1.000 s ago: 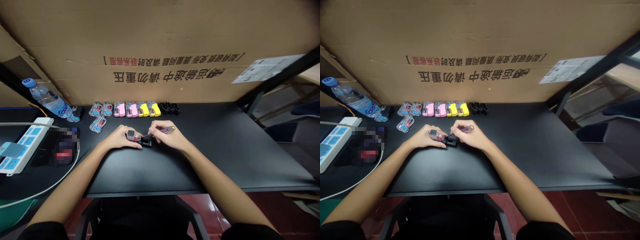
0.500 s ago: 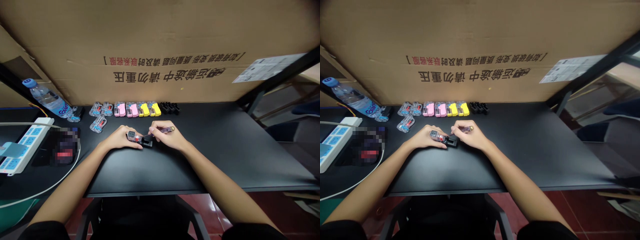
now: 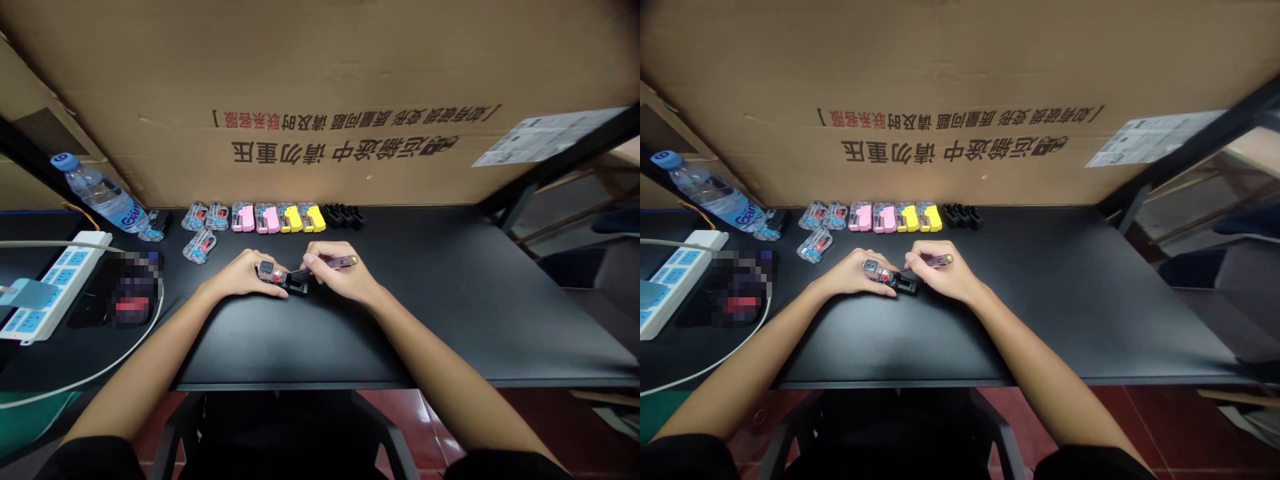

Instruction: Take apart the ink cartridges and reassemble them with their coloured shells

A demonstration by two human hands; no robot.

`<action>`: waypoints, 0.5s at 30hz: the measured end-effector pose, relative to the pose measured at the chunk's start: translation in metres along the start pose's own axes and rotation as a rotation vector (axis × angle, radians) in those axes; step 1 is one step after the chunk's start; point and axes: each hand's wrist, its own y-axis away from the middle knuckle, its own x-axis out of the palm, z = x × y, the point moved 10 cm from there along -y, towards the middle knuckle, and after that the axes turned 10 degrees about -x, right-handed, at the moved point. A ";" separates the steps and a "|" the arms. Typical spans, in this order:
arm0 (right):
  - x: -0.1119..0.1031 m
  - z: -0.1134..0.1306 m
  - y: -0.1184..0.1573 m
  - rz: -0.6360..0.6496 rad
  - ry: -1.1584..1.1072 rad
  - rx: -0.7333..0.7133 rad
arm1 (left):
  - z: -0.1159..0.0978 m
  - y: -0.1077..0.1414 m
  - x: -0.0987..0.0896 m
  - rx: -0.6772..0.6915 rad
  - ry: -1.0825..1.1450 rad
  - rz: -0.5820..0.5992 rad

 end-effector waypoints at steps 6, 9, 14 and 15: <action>0.006 0.006 -0.002 0.031 0.017 -0.033 | 0.001 0.000 -0.001 -0.030 -0.010 -0.012; 0.006 0.006 -0.002 0.033 0.028 -0.033 | -0.001 0.000 0.000 -0.021 0.006 -0.004; 0.006 0.004 -0.001 0.056 0.047 -0.020 | -0.003 -0.001 0.005 -0.028 0.000 0.037; 0.007 0.004 -0.001 0.062 0.046 -0.022 | -0.004 0.000 0.007 -0.025 -0.002 0.046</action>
